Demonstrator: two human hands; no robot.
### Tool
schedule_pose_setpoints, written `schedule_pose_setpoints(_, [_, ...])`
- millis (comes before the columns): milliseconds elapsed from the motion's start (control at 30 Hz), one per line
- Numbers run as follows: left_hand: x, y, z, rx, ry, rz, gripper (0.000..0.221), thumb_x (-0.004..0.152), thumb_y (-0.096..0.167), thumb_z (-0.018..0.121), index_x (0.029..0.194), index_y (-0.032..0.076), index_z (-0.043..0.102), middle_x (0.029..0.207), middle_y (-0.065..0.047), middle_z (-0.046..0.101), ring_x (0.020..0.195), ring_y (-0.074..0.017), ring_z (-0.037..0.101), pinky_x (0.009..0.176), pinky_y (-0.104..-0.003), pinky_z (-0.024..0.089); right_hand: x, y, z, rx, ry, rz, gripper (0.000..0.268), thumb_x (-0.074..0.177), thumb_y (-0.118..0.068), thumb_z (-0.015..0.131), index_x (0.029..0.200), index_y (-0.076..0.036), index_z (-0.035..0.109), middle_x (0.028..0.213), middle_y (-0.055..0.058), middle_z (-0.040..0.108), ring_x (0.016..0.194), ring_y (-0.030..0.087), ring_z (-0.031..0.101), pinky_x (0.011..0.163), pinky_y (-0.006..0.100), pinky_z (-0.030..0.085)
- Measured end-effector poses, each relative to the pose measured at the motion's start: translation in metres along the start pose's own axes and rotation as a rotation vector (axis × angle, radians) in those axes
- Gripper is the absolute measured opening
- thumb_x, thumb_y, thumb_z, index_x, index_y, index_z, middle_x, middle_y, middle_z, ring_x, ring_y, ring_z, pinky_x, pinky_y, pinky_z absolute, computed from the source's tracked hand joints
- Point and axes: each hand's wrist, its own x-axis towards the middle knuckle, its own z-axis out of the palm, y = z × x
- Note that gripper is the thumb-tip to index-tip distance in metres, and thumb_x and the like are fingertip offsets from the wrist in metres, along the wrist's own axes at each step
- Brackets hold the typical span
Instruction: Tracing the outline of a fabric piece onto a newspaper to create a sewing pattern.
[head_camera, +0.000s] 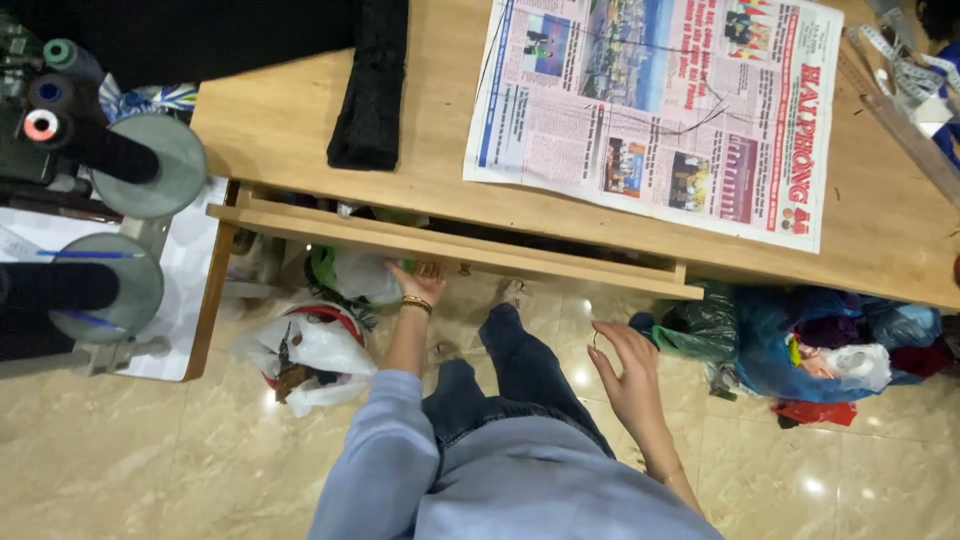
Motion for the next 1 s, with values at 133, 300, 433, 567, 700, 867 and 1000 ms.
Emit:
schedule_pose_setpoints(133, [0.016,0.000,-0.061,0.056,0.098,0.002,0.078,0.091,0.080,0.038,0.118,0.008,0.054,0.096,-0.009,0.046,0.090,-0.0275,0.056,0.092,-0.049,0.050,0.011,-0.004,0.013,-0.007,-0.063,0.031,0.039,0.095,-0.022,0.073,0.133,-0.019,0.068,0.128,0.007,0.069,0.134,0.032,0.055,0.112,0.051,0.033])
schedule_pose_setpoints(300, [0.018,-0.008,-0.125,0.145,0.194,0.017,0.092,0.079,0.095,0.044,0.129,0.018,0.050,0.104,-0.003,0.049,0.107,-0.0229,0.059,0.105,-0.046,0.043,0.015,0.010,0.026,-0.075,-0.115,0.105,0.044,0.098,-0.024,0.070,0.141,-0.021,0.061,0.140,0.011,0.058,0.137,0.034,0.049,0.111,0.055,0.033])
schedule_pose_setpoints(433, [-0.017,-0.008,-0.144,0.204,0.199,-0.013,0.087,0.081,0.089,0.045,0.129,0.017,0.050,0.106,-0.004,0.049,0.109,-0.0236,0.059,0.106,-0.046,0.043,0.012,0.008,0.045,0.008,-0.161,0.246,0.048,0.098,-0.026,0.070,0.144,-0.021,0.058,0.144,0.017,0.054,0.139,0.039,0.047,0.112,0.058,0.030])
schedule_pose_setpoints(567, [-0.054,-0.009,-0.152,0.317,0.197,-0.065,0.077,0.085,0.076,0.046,0.129,0.013,0.050,0.112,-0.006,0.050,0.114,-0.0253,0.058,0.108,-0.045,0.043,0.011,-0.012,0.064,-0.019,-0.119,0.204,0.072,0.087,-0.030,0.081,0.151,-0.018,0.050,0.149,0.026,0.040,0.141,0.048,0.037,0.112,0.062,0.027])
schedule_pose_setpoints(700, [-0.088,-0.011,-0.144,0.422,0.185,-0.118,0.067,0.090,0.063,0.048,0.130,0.009,0.050,0.117,-0.008,0.051,0.119,-0.0270,0.058,0.110,-0.045,0.043,0.016,-0.026,0.087,-0.196,-0.039,0.067,0.082,0.072,-0.042,0.091,0.142,-0.022,0.055,0.145,0.019,0.036,0.134,0.044,0.030,0.109,0.058,0.022])
schedule_pose_setpoints(867, [-0.145,-0.002,-0.151,0.517,0.171,-0.182,0.057,0.094,0.049,0.050,0.130,0.006,0.050,0.122,-0.010,0.053,0.123,-0.0287,0.057,0.113,-0.044,0.043,0.028,-0.033,0.098,-0.095,-0.047,-0.064,0.053,0.086,-0.043,0.080,0.133,-0.025,0.060,0.130,0.008,0.048,0.125,0.030,0.043,0.103,0.047,0.030])
schedule_pose_setpoints(1000, [-0.194,0.017,-0.158,0.614,0.155,-0.227,0.047,0.099,0.036,0.052,0.131,0.002,0.050,0.127,-0.012,0.054,0.128,-0.0304,0.057,0.115,-0.044,0.043,0.056,-0.028,0.100,-0.144,-0.076,-0.078,0.044,0.096,-0.021,0.072,0.136,-0.012,0.058,0.124,0.014,0.061,0.111,0.029,0.058,0.089,0.042,0.042])
